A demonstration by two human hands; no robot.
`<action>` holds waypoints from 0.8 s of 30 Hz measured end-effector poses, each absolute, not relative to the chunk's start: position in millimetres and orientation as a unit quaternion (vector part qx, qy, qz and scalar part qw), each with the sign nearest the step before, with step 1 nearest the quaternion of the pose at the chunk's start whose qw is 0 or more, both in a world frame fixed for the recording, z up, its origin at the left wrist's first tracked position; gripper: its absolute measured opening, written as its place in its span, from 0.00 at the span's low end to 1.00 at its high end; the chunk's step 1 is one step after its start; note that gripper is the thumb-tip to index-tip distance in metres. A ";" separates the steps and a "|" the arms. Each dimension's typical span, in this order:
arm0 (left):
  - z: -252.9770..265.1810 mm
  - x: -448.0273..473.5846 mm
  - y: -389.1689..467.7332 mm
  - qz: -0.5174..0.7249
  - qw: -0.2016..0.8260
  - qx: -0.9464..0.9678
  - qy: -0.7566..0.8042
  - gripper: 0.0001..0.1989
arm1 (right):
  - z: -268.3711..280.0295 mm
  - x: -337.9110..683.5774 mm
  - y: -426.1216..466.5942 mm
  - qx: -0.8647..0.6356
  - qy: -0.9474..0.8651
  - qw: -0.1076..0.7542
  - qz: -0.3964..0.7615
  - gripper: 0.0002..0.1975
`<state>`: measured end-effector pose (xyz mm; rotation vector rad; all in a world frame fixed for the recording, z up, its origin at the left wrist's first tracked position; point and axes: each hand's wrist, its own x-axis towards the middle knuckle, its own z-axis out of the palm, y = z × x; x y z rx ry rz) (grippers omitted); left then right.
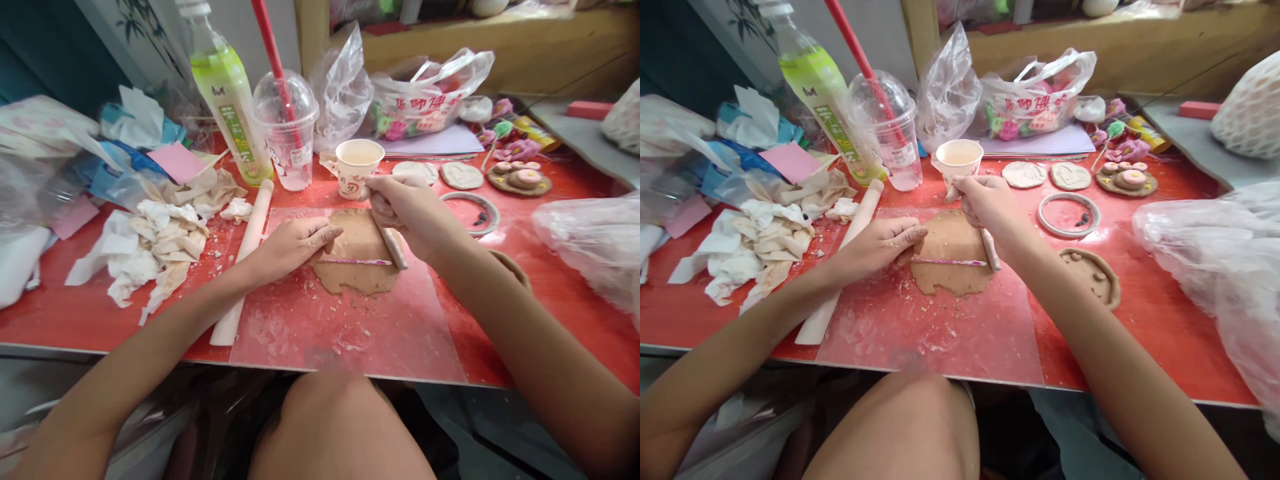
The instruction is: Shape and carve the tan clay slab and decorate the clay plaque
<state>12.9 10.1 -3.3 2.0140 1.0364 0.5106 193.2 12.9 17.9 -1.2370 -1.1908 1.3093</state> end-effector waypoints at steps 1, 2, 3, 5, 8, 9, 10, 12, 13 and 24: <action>-4.2 12.8 10.7 0.206 0.392 0.794 0.416 0.18 | 18.2 193.0 12.8 -0.506 -0.487 0.470 0.534 0.18; -5.3 12.6 11.3 0.211 0.392 0.791 0.420 0.17 | 18.5 192.8 12.8 -0.507 -0.487 0.469 0.535 0.18; -6.5 12.5 11.9 0.218 0.396 0.787 0.420 0.14 | 18.7 192.7 12.7 -0.508 -0.486 0.469 0.535 0.19; -8.7 12.2 12.7 0.231 0.410 0.780 0.413 0.07 | 18.8 192.5 12.7 -0.509 -0.485 0.468 0.536 0.19; -9.8 12.2 12.8 0.244 0.433 0.769 0.402 0.05 | 18.4 192.4 12.6 -0.508 -0.486 0.467 0.537 0.20; -9.4 12.5 12.7 0.245 0.444 0.763 0.401 0.06 | 18.1 192.5 12.6 -0.507 -0.486 0.466 0.537 0.20; -8.6 12.8 12.4 0.244 0.459 0.754 0.401 0.06 | 17.8 192.5 12.5 -0.507 -0.488 0.465 0.538 0.20; -6.4 13.5 12.1 0.235 0.491 0.734 0.407 0.07 | 17.4 192.8 12.4 -0.506 -0.491 0.463 0.537 0.20; -5.2 13.9 12.0 0.232 0.500 0.726 0.411 0.09 | 17.3 192.9 12.3 -0.507 -0.493 0.461 0.536 0.20; -3.7 16.2 14.7 0.286 0.530 0.667 0.439 0.17 | 19.0 192.4 11.9 -0.513 -0.493 0.460 0.531 0.19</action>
